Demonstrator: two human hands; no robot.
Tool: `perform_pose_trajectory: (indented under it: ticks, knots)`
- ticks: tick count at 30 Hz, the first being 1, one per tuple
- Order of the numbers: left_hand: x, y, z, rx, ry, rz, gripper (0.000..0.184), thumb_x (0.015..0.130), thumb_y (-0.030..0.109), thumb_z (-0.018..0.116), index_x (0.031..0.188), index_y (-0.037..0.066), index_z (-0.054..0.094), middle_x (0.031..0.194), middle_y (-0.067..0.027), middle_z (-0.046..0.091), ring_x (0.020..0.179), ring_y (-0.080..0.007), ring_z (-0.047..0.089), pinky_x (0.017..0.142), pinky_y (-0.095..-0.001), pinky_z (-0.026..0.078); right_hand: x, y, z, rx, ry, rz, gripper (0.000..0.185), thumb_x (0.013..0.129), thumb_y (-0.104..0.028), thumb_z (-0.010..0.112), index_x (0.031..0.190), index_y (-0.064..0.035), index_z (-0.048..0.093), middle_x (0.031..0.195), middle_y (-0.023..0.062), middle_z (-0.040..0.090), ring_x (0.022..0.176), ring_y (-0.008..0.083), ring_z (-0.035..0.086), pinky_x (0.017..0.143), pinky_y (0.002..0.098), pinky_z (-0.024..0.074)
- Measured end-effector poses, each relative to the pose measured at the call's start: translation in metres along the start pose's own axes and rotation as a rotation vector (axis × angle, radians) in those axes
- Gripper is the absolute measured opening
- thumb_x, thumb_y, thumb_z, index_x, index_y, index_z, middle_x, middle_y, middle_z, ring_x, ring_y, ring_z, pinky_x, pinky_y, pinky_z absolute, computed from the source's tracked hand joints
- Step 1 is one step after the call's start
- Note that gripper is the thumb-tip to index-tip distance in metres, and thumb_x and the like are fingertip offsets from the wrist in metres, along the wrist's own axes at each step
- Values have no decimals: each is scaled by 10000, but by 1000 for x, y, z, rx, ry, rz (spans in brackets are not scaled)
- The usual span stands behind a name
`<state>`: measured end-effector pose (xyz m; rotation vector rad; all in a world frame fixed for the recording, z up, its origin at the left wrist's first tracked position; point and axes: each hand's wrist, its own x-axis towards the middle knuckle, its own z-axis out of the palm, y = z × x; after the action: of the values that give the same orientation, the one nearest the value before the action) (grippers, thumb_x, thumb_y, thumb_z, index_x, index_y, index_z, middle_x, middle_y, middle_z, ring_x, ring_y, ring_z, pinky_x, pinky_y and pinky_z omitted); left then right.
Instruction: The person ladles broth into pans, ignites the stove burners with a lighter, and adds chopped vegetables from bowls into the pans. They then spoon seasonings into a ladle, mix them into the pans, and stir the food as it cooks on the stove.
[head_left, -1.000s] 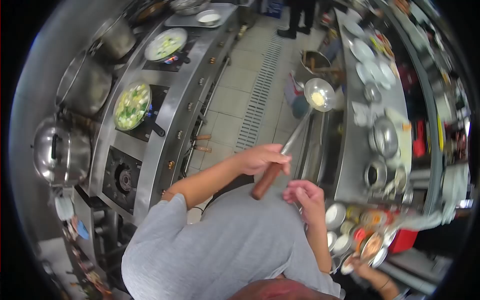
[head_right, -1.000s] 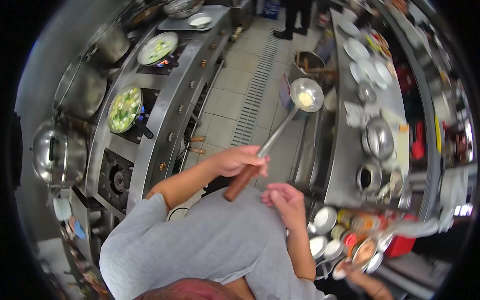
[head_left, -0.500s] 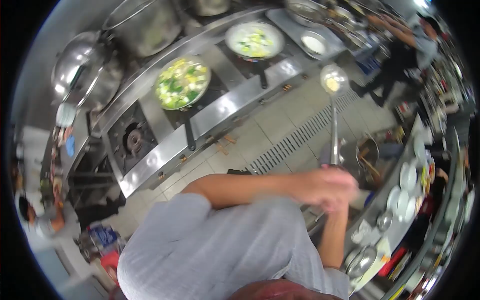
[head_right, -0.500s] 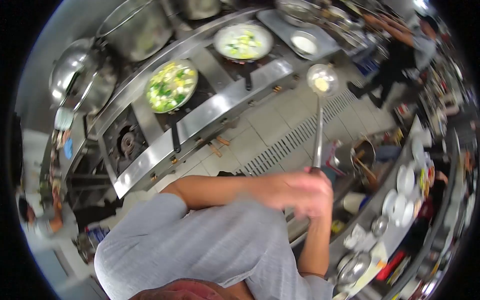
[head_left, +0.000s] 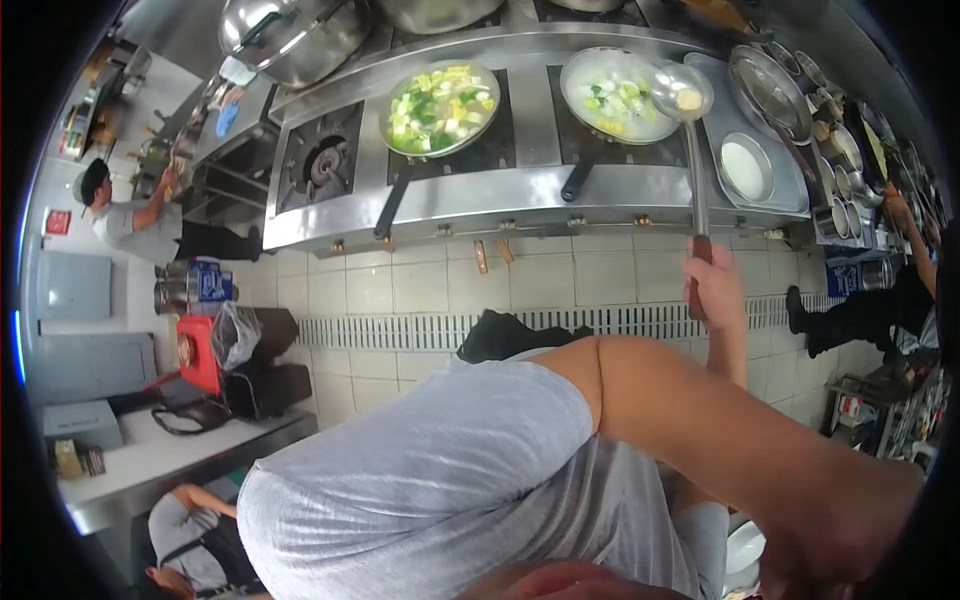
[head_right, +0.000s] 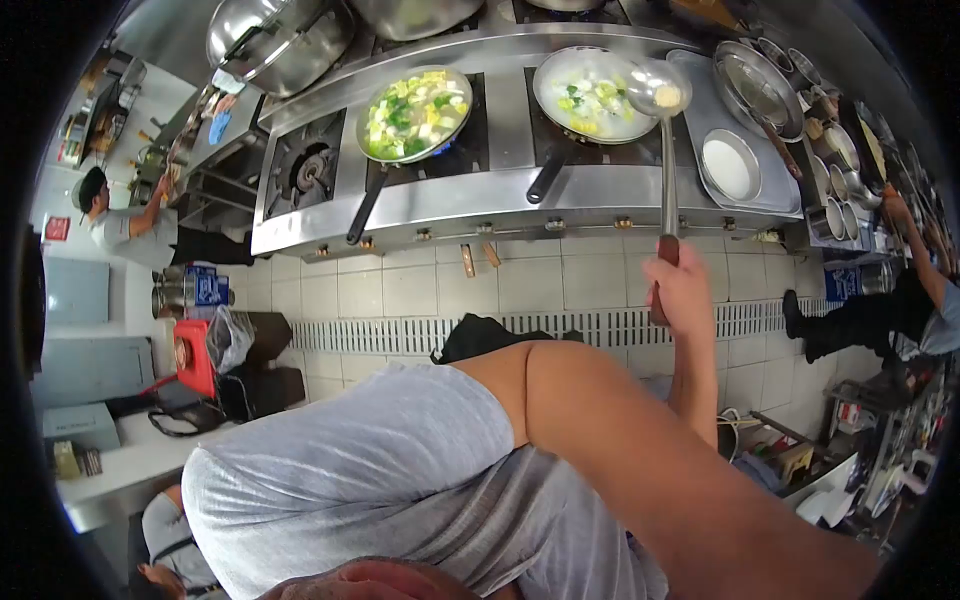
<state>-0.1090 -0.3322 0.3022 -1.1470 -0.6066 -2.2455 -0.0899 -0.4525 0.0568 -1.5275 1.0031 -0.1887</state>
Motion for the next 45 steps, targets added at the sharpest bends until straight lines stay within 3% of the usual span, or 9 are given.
perform_pose_trajectory:
  ticks: [7, 10, 16, 28, 31, 35, 39, 43, 45]
  knots:
    - [8, 26, -15, 99, 17, 90, 347, 1027, 317, 479, 831, 37, 538, 725, -35, 502, 619, -127, 497, 607, -290, 423, 49, -17, -8, -939, 224, -250, 231, 781, -68, 574, 970, 61, 545, 918, 299, 670, 926, 513, 616, 868, 539, 478]
    - [5, 30, -7, 140, 17, 112, 350, 1029, 324, 477, 856, 26, 540, 750, -46, 513, 644, -134, 504, 632, -296, 429, 75, -5, -4, -1070, 199, -304, 233, 763, -60, 613, 966, 43, 563, 826, 235, 668, 757, 424, 668, 731, 494, 539]
    - [-1, 44, 0, 155, 22, 145, 364, 1033, 338, 472, 906, 4, 545, 798, -69, 536, 694, -150, 519, 683, -308, 440, 92, -10, -17, 215, -296, 74, 266, 801, -97, 692, 1026, 9, 597, 662, 39, 569, 439, 114, 515, 393, 263, 409]
    - [-21, 25, 38, 224, 21, 135, 417, 1042, 365, 463, 1007, -40, 554, 896, -113, 581, 793, -181, 547, 786, -333, 462, 61, 4, -2, -192, -69, -164, 256, 747, -86, 679, 975, 21, 631, 641, 23, 531, 446, 116, 509, 419, 286, 408]
    - [-54, 17, 53, 460, 137, 72, 434, 1045, 372, 460, 1032, -51, 557, 921, -125, 592, 817, -189, 554, 811, -339, 467, 54, -7, -8, -388, 6, -210, 254, 728, -94, 680, 949, 13, 615, 664, 108, 599, 524, 247, 610, 501, 374, 475]
    - [-154, 6, 58, 1205, 598, -83, 313, 1017, 339, 541, 964, 35, 591, 801, -66, 627, 724, -182, 615, 655, -336, 504, 53, -13, -10, -807, 200, -458, 276, 744, -98, 649, 985, 19, 581, 840, 244, 661, 808, 427, 662, 700, 507, 503]
    - [-314, -7, 54, 1835, 1414, -393, 361, 996, 390, 551, 1053, 38, 603, 969, -142, 659, 888, -284, 651, 766, -407, 516, 46, -33, 2, -1010, 272, -404, 296, 767, -70, 602, 1045, 26, 566, 959, 296, 662, 940, 485, 633, 807, 554, 497]
    - [-496, -80, 71, 1859, 2238, -542, 433, 979, 443, 545, 999, 20, 630, 939, -227, 655, 920, -410, 635, 812, -462, 499, 64, -17, 4, -1179, 271, -336, 252, 786, -54, 580, 1021, 35, 569, 944, 294, 667, 938, 480, 638, 805, 568, 505]
    - [-601, -143, 78, 1356, 2590, -916, 525, 954, 490, 536, 1074, -13, 627, 1075, -283, 662, 1039, -440, 635, 870, -518, 502, 89, 13, 0, -1156, 222, -449, 252, 793, -70, 607, 1025, 26, 583, 880, 251, 677, 810, 412, 674, 705, 517, 531]
